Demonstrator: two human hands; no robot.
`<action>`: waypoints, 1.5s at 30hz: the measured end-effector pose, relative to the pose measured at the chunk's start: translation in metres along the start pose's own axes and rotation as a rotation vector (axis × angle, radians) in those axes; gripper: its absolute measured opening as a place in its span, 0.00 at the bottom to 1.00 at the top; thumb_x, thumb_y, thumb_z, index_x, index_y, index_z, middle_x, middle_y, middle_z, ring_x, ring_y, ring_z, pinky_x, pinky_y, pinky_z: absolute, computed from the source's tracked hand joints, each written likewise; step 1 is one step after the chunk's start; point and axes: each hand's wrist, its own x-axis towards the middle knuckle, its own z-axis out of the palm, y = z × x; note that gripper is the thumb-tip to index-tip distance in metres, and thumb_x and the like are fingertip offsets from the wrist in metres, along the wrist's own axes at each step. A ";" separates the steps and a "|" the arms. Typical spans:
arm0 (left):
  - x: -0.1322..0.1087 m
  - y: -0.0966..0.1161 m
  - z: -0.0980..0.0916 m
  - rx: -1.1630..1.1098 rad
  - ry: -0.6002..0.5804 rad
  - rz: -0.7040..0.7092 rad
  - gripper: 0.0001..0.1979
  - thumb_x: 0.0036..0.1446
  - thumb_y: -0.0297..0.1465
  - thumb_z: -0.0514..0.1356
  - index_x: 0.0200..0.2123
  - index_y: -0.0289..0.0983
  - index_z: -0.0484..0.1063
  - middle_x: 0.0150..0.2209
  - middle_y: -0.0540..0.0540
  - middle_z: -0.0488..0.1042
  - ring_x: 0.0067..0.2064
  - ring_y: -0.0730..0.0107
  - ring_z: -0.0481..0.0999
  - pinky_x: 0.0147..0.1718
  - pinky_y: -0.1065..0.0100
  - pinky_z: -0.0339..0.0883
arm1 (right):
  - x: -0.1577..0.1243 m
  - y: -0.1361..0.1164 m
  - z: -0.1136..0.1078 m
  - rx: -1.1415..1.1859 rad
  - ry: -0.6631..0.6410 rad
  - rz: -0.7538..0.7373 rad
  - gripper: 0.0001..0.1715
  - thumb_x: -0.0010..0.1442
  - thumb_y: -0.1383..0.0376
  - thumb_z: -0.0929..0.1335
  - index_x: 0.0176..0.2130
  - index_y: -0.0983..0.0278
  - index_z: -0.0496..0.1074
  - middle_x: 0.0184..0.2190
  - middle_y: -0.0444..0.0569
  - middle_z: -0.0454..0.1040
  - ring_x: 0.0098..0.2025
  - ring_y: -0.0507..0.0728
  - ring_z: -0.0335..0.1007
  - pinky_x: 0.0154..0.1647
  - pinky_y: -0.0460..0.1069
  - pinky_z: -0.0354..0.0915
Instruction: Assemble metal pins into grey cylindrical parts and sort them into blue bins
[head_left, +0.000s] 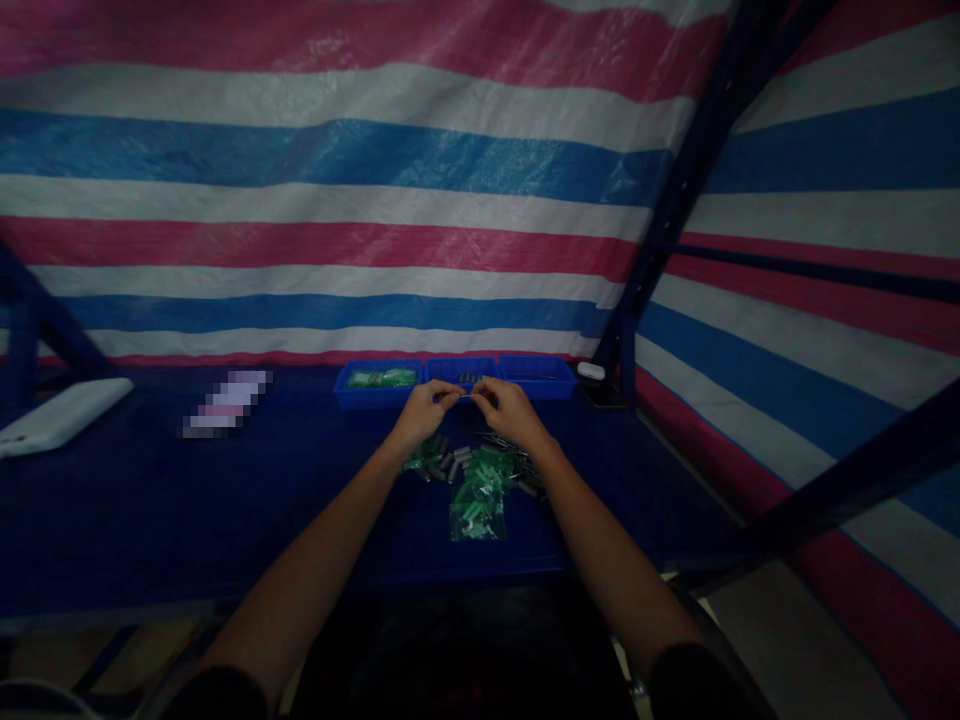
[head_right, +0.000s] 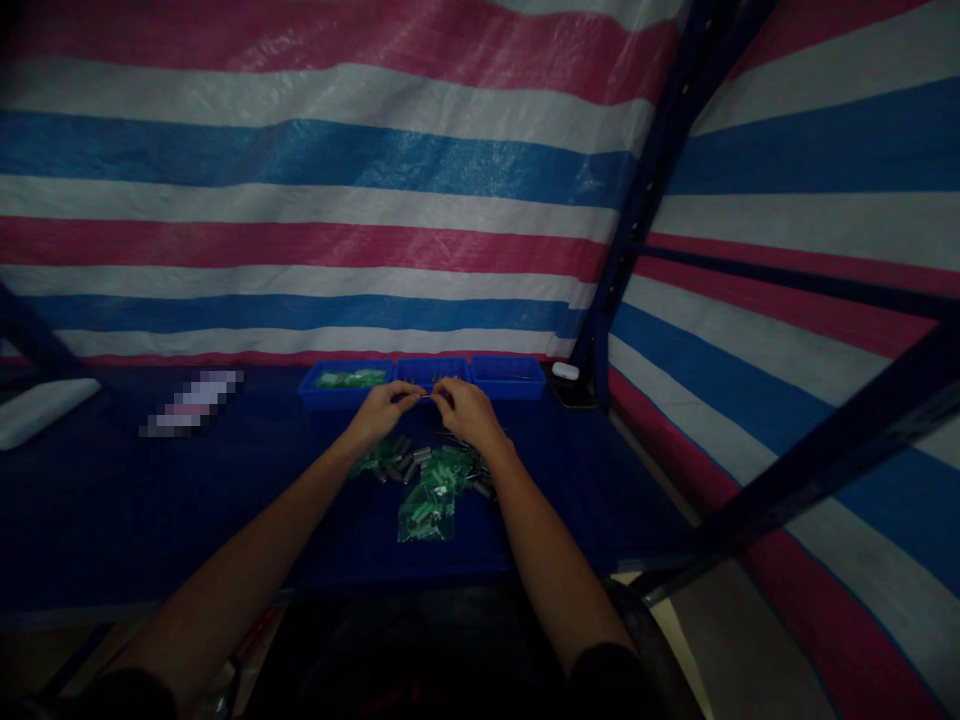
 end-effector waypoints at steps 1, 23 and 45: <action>0.000 -0.002 0.003 0.004 0.020 -0.007 0.08 0.48 0.29 0.57 0.31 0.35 0.75 0.34 0.45 0.77 0.39 0.64 0.73 0.43 0.63 0.64 | 0.000 0.001 0.002 -0.004 0.003 0.018 0.06 0.56 0.66 0.62 0.31 0.63 0.69 0.25 0.44 0.69 0.28 0.51 0.63 0.32 0.45 0.57; -0.012 0.002 0.013 0.405 -0.191 0.154 0.13 0.52 0.30 0.55 0.41 0.35 0.71 0.33 0.44 0.74 0.36 0.66 0.72 0.38 0.67 0.65 | 0.003 0.012 -0.019 -0.138 0.280 0.187 0.16 0.61 0.61 0.56 0.27 0.63 0.64 0.24 0.46 0.68 0.28 0.52 0.64 0.30 0.46 0.53; -0.006 -0.004 0.001 0.478 -0.171 0.184 0.11 0.57 0.30 0.50 0.32 0.34 0.72 0.31 0.46 0.75 0.34 0.67 0.71 0.36 0.69 0.62 | -0.003 0.008 0.006 0.008 -0.137 0.059 0.06 0.54 0.65 0.64 0.35 0.63 0.68 0.20 0.40 0.67 0.23 0.49 0.61 0.25 0.43 0.52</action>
